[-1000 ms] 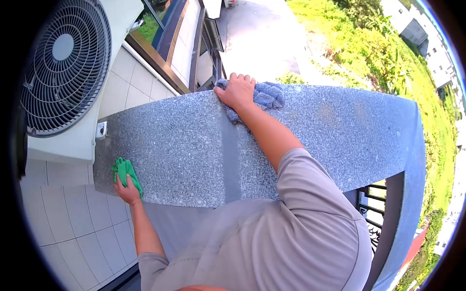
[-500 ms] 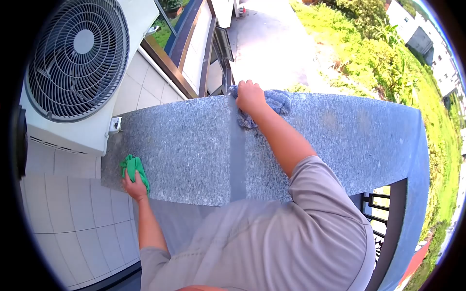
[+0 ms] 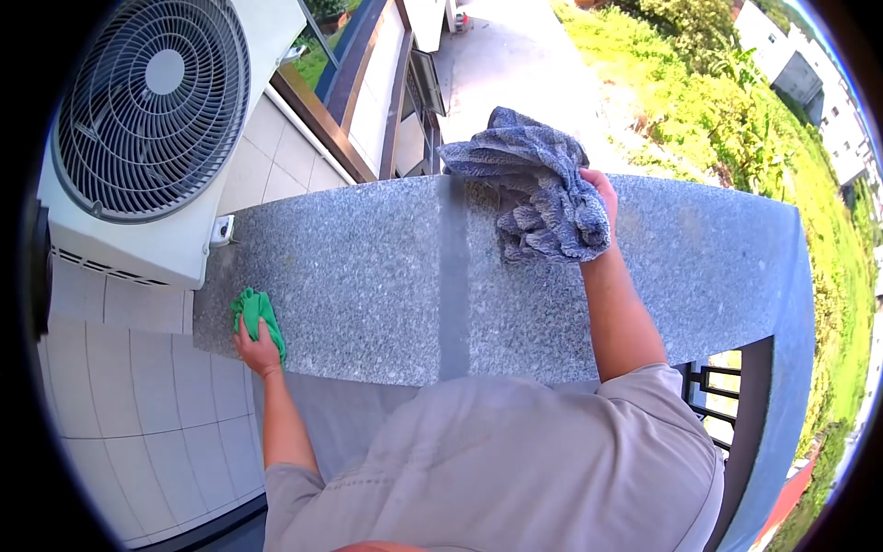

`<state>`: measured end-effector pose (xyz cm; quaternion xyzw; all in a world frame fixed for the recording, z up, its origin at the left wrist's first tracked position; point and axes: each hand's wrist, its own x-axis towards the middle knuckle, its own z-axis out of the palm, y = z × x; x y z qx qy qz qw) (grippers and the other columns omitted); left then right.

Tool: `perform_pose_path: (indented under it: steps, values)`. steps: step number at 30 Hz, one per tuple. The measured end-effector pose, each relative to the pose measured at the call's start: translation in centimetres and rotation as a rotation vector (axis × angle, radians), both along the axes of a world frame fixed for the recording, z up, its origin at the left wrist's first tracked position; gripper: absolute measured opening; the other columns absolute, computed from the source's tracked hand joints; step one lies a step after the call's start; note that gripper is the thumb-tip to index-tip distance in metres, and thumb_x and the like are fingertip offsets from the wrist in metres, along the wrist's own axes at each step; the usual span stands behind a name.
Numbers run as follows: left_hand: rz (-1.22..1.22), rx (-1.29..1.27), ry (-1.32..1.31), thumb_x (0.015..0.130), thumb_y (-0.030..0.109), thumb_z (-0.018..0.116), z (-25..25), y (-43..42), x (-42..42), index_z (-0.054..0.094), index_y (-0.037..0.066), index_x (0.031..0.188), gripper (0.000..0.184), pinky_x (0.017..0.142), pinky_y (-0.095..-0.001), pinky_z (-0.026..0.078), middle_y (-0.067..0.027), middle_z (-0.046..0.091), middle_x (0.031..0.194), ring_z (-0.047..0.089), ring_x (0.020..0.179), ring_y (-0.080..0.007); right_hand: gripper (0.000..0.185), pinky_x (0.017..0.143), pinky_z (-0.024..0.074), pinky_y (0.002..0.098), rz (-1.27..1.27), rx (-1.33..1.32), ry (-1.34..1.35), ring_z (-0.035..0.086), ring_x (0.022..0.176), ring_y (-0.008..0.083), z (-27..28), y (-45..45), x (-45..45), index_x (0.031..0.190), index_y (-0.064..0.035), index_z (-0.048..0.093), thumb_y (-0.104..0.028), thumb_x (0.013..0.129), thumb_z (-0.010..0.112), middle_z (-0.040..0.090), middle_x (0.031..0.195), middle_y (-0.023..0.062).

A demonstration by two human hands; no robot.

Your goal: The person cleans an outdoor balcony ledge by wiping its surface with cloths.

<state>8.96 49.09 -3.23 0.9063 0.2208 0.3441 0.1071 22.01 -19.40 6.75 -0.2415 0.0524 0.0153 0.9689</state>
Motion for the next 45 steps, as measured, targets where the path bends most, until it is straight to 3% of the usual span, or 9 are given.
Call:
perform_pose_path:
  steps: [2,4,12,19,26,28,32,37,45]
  values:
    - [0.002,-0.002,-0.003,0.096,0.035,0.073,-0.2,0.1,0.1,0.069,0.012,0.141,0.051,0.098,-0.0527,0.051,-0.0227,0.068,0.123,0.065,0.115,-0.0454,0.049,0.095,0.0636,0.0442,-0.023,-0.196,0.167,0.076,0.105,0.0331,1.4,-0.5,-1.5,0.131,0.0073,0.067,-0.033,0.105,0.064,0.076,0.122,0.0215]
    - [0.013,-0.018,0.001,0.096,0.036,0.073,-0.7,0.6,0.2,0.069,0.012,0.141,0.051,0.098,-0.0524,0.051,-0.0227,0.068,0.123,0.065,0.114,-0.0453,0.072,0.1,0.058,0.0449,0.045,-1.409,0.25,0.074,0.113,0.0336,-2.9,-4.5,-1.8,0.137,0.0087,0.063,-0.047,0.094,0.079,0.074,0.128,0.0218]
    - [0.011,0.008,0.004,0.098,0.04,0.073,0.3,-0.3,0.3,0.07,0.013,0.141,0.051,0.094,-0.0518,0.052,-0.0221,0.069,0.12,0.067,0.112,-0.0435,0.05,0.105,0.053,0.051,-0.244,-2.406,0.269,0.062,0.129,0.0413,-3.2,-2.5,-1.0,0.132,-0.0014,0.062,-0.032,0.094,0.072,0.066,0.135,0.0232]
    - [0.011,0.029,-0.017,0.098,0.041,0.073,-0.7,0.5,0.2,0.071,0.013,0.14,0.051,0.093,-0.0518,0.052,-0.0223,0.069,0.119,0.067,0.111,-0.0441,0.043,0.097,0.0565,0.0485,-0.06,-2.299,0.32,0.069,0.117,0.0395,-2.4,-1.5,-0.3,0.129,-0.0049,0.07,-0.034,0.098,0.074,0.07,0.129,0.0174]
    - [0.03,0.028,-0.002,0.098,0.04,0.073,-0.3,0.2,0.0,0.071,0.013,0.14,0.05,0.095,-0.0515,0.052,-0.0222,0.07,0.12,0.067,0.112,-0.0437,0.032,0.081,0.056,0.0352,-0.337,-0.962,0.136,0.071,0.085,0.0175,-2.0,-7.3,3.8,0.11,0.003,0.078,-0.027,0.1,0.075,0.078,0.096,0.0102]
    - [0.03,0.028,-0.009,0.098,0.04,0.073,-0.4,0.2,0.3,0.071,0.013,0.14,0.05,0.095,-0.0512,0.052,-0.0219,0.07,0.121,0.067,0.113,-0.0436,0.035,0.075,0.0548,0.0328,-0.498,-1.019,0.11,0.068,0.078,0.0143,-0.9,-9.1,4.8,0.109,0.005,0.077,-0.029,0.102,0.074,0.076,0.089,0.0083]
    - [0.018,0.031,0.013,0.098,0.04,0.072,-0.4,0.3,0.2,0.069,0.012,0.141,0.051,0.096,-0.0511,0.052,-0.0214,0.07,0.125,0.066,0.115,-0.0432,0.033,0.094,0.0528,0.0386,-0.743,-2.662,0.555,0.067,0.113,0.0274,-3.5,-11.8,4.7,0.124,-0.0023,0.071,-0.025,0.1,0.071,0.071,0.121,0.0151]
    - [0.019,0.009,0.026,0.099,0.04,0.072,-0.5,0.6,0.1,0.068,0.012,0.143,0.052,0.098,-0.0511,0.052,-0.0216,0.069,0.128,0.066,0.117,-0.0428,0.046,0.112,0.045,0.0508,-0.697,-2.391,-0.303,0.06,0.13,0.0343,-4.1,-9.4,2.9,0.135,-0.0078,0.067,-0.039,0.1,0.068,0.066,0.137,0.0121]
    - [0.011,0.019,0.037,0.098,0.041,0.072,-0.4,0.5,0.2,0.069,0.014,0.143,0.053,0.098,-0.051,0.052,-0.0218,0.068,0.127,0.066,0.116,-0.0432,0.06,0.121,0.0365,0.0499,0.205,-2.661,0.033,0.057,0.14,0.0316,-3.6,-8.9,5.5,0.147,-0.0182,0.064,-0.06,0.11,0.044,0.064,0.149,0.0126]
